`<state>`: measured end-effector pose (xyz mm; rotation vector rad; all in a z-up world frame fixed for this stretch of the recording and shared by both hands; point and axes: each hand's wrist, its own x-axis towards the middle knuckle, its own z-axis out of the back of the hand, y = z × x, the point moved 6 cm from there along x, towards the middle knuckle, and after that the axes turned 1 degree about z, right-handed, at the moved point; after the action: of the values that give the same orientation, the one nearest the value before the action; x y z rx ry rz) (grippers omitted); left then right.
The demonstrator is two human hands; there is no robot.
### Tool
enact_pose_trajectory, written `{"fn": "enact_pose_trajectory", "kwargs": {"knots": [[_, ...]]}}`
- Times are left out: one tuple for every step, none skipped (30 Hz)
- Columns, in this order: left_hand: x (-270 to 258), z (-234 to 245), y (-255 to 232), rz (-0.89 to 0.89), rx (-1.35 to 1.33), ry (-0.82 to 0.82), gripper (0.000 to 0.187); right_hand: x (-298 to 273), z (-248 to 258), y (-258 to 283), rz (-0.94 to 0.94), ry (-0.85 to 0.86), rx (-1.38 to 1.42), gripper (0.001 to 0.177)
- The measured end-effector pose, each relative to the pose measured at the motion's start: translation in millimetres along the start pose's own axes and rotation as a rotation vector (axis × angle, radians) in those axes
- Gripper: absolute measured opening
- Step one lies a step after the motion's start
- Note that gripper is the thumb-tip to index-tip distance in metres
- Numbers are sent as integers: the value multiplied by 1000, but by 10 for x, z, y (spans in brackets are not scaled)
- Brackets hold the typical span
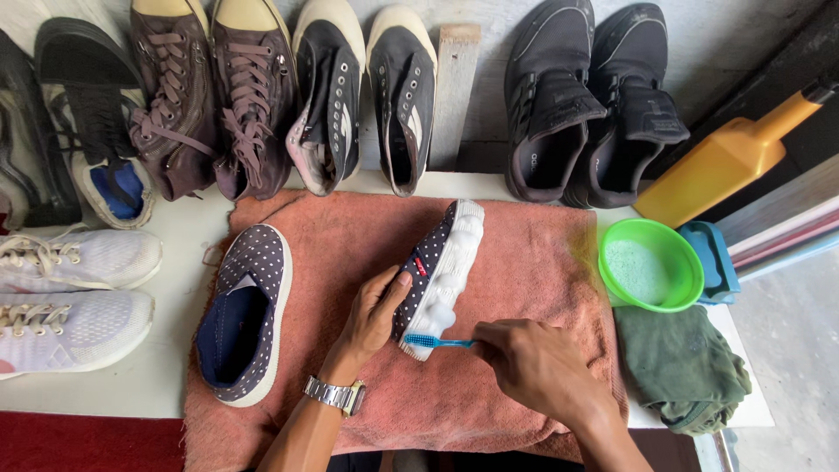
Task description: The person scrubs the white rubber sole of a dark blue polka-dotted slip-on shoe using a toothbrush dipped in soapy water. The shoe is held steady on a pink towel while the person repeatedly brushes the sole and dips the brush into a green bowl of soapy water.
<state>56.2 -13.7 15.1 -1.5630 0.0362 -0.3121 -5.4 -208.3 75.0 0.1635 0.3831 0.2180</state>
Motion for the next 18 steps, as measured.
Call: {"fn": "enact_pose_trajectory", "kwargs": {"knots": [[0, 3, 11, -4, 3, -3, 41, 26, 3, -43, 4, -3, -1, 17], [3, 2, 5, -33, 10, 0, 40, 46, 43, -80, 17, -70, 44, 15], [7, 0, -1, -62, 17, 2, 39, 62, 82, -120, 31, -136, 88, 13], [4, 0, -7, -64, 18, 2, 39, 65, 78, -130, 32, -138, 88, 13], [3, 3, 3, -43, 17, 0, 39, 70, 73, -145, 23, -142, 87, 14], [3, 4, 15, -22, 16, -5, 40, 78, 71, -162, 16, -145, 84, 15], [5, -8, 1, -25, 16, -6, 40, 67, 71, -150, 17, -147, 83, 15], [2, -4, -11, -23, 11, -10, 39, 69, 42, -112, 41, -105, 84, 14], [-3, 2, -23, -21, 5, -14, 38, 71, 12, -72, 65, -63, 85, 13], [-6, 6, -26, -20, 10, -21, 38, 88, 0, -117, 73, -62, 86, 13], [-10, 7, -26, -14, 7, -20, 38, 105, 22, -184, 42, -120, 98, 13], [-4, 6, -28, -11, 3, -20, 39, 125, 54, -255, 11, -180, 107, 15], [-4, 24, -2, -14, 6, -28, 39, 134, 83, -254, 20, -181, 105, 15], [-1, 22, 28, -14, 22, -24, 39, 137, 102, -307, -49, -165, 117, 15], [5, 17, 61, -13, 37, -20, 40, 138, 120, -365, -117, -149, 130, 15], [8, 22, 49, -14, 36, -21, 40, 133, 116, -342, -117, -149, 128, 15], [14, 15, 35, -25, 7, -9, 38, 135, 107, -296, -67, -141, 140, 15], [1, 5, 29, -30, -22, 5, 38, 121, 78, -248, -20, -129, 157, 17]]}}
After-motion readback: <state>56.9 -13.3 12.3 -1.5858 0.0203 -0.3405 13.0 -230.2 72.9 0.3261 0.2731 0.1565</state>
